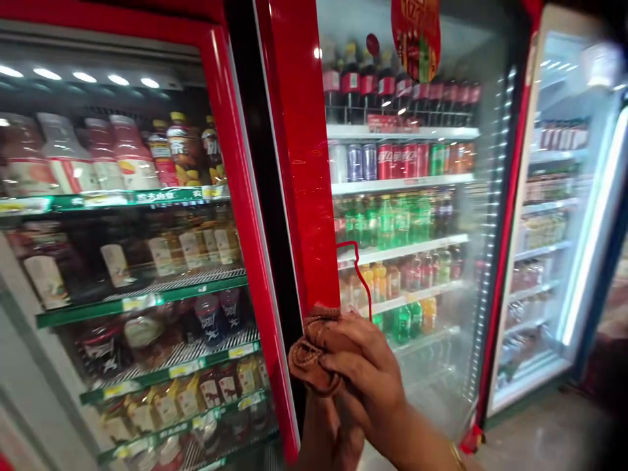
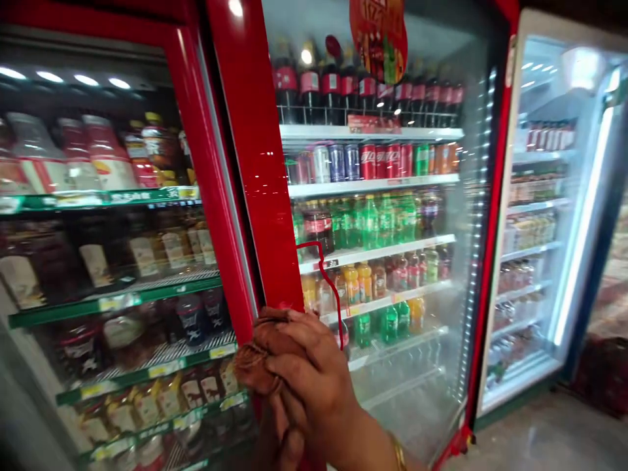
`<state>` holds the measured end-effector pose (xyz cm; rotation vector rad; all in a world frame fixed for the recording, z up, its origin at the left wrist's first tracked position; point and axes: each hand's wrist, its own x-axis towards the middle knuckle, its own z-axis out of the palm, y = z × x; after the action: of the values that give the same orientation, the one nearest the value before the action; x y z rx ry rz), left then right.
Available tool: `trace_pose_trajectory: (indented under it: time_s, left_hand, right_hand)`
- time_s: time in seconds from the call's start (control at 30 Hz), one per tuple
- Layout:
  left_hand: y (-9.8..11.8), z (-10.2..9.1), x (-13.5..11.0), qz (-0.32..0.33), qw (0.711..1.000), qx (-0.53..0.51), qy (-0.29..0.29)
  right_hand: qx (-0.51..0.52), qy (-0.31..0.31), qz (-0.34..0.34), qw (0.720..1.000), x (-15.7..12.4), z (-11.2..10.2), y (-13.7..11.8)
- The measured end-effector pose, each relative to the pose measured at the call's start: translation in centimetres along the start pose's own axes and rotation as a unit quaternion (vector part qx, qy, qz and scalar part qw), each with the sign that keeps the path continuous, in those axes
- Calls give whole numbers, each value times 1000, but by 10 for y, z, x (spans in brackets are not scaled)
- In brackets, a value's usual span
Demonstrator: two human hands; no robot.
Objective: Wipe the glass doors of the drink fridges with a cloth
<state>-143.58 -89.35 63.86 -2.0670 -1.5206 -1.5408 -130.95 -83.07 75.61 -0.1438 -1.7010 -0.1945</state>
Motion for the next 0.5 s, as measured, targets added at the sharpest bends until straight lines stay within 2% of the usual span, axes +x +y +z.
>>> trace_pose_trajectory:
  time_s: [0.13, 0.17, 0.23, 0.33, 0.43, 0.5]
  left_hand:
    - [-5, 7, 31, -47, 996, 42, 61]
    - [-7, 8, 42, -53, 995, 42, 68]
    - [-16, 8, 62, -64, 993, 58, 73]
    - [-39, 14, 80, -51, 989, 128, 59]
    - [-60, 27, 92, -29, 973, 228, 24]
    - [-69, 37, 105, -20, 964, 265, 7]
  right_hand:
    - [15, 7, -47, 999, 20, 22, 58]
    - [0, 18, -50, 999, 27, 29, 75]
    - [-30, -14, -25, 999, 31, 43, 106]
    - [-19, -65, -23, 997, 5, 61, 138]
    - [3, -117, -56, 992, -31, 70, 157]
    - [7, -142, -76, 987, -36, 73, 171]
